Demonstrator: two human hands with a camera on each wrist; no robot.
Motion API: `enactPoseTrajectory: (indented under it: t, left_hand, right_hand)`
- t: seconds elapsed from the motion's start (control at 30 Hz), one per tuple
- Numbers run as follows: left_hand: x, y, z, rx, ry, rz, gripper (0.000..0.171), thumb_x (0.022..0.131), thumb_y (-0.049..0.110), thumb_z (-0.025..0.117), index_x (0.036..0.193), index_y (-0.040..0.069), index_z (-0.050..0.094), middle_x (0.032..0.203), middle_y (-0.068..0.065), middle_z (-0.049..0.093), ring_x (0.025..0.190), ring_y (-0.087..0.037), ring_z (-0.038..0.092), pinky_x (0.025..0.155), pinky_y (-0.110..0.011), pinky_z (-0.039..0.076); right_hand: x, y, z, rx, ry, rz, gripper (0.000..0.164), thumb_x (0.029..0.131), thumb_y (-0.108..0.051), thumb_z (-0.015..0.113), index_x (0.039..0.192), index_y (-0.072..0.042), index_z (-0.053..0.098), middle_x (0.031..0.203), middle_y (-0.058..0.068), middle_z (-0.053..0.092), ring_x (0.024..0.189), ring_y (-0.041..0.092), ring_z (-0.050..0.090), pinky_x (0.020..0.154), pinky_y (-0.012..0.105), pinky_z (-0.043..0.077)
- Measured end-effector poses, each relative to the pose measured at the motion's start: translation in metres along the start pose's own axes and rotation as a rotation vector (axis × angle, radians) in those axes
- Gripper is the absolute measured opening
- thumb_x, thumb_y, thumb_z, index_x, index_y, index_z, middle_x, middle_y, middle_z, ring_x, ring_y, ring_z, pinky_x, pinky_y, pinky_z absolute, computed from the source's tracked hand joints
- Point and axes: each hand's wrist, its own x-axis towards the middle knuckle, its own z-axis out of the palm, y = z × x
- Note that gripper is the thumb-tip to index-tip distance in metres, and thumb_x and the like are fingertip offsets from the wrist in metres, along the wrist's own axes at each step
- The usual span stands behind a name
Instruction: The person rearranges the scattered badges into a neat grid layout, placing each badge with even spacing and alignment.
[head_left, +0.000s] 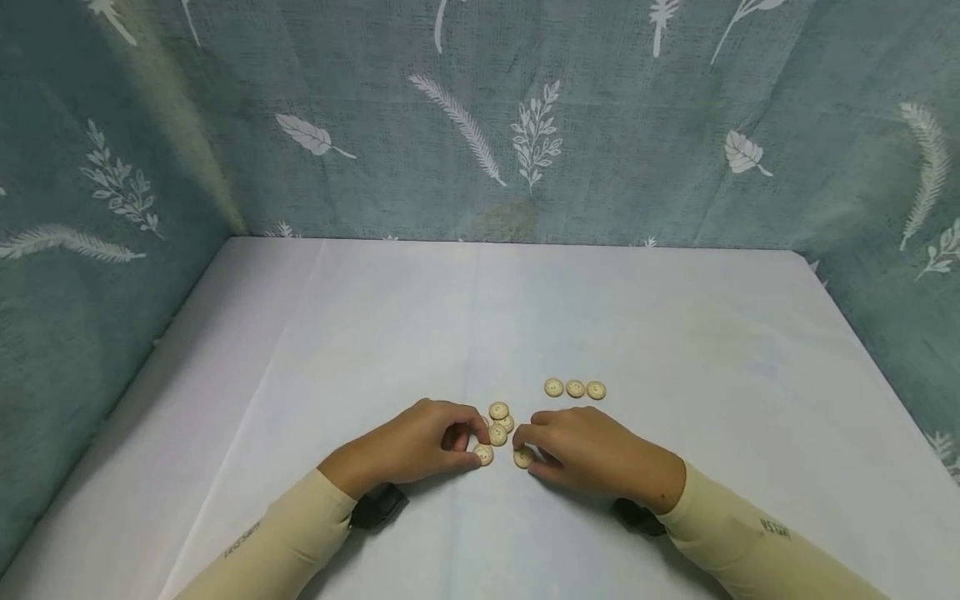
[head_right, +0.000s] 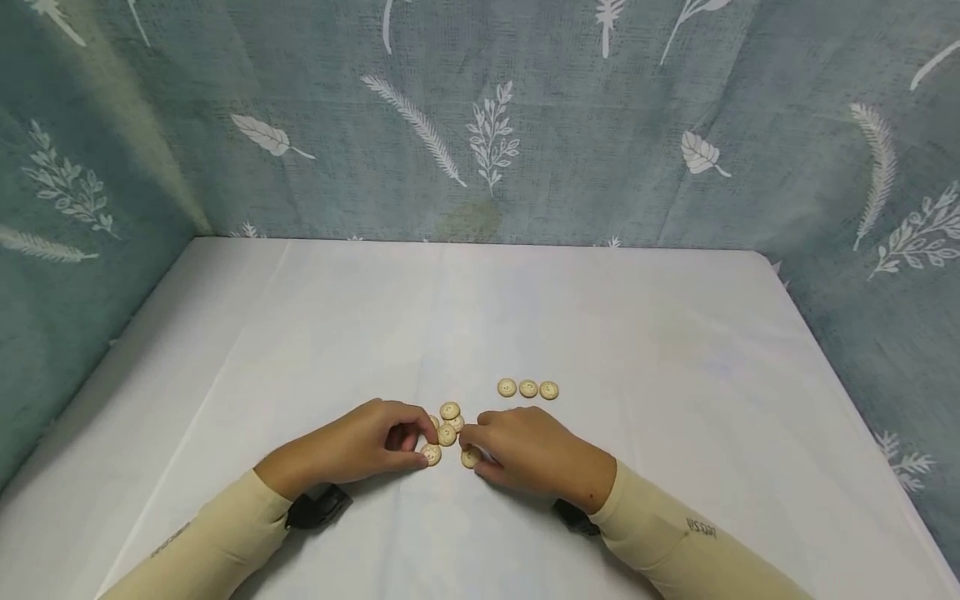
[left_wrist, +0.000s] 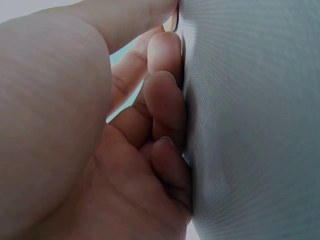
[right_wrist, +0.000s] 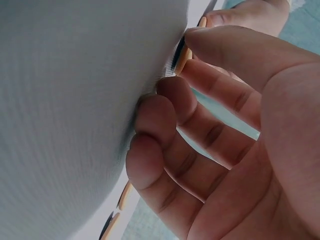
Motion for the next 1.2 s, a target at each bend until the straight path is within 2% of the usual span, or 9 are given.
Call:
enactPoseTrajectory:
  t: [0.4,0.93,1.2]
  left_hand:
    - [-0.0017,0.0001,-0.0001,0.001,0.002,-0.003,0.013,0.089,0.023,0.077,0.097,0.026,0.067,0.070,0.014,0.052,0.062,0.001,0.046,0.058,-0.017,0.040]
    - [-0.0020,0.0008,0.0002,-0.011,-0.006,0.007,0.014,0.088,0.022,0.078,0.097,0.024,0.067,0.070,0.014,0.053,0.062,0.002,0.047,0.059,-0.017,0.041]
    - [-0.0011,0.0021,-0.0009,-0.002,0.005,0.007,0.015,0.088,0.021,0.078,0.098,0.023,0.068,0.070,0.013,0.053,0.062,0.001,0.047,0.058,-0.017,0.041]
  right_hand:
    - [0.0014,-0.0007,0.0003,0.005,-0.025,0.008,0.013,0.086,-0.016,0.074,0.098,-0.020,0.068,0.071,-0.012,0.051,0.058,-0.004,0.037,0.053,0.014,0.033]
    - [0.0012,0.0012,0.0020,0.043,-0.091,0.063,0.013,0.089,-0.018,0.072,0.101,-0.017,0.066,0.066,-0.015,0.050,0.057,-0.003,0.038,0.053,0.016,0.035]
    - [-0.0001,0.0021,0.0009,0.029,-0.081,0.066,0.015,0.089,-0.020,0.073,0.101,-0.018,0.064,0.063,-0.015,0.045,0.056,-0.003,0.036,0.053,0.016,0.034]
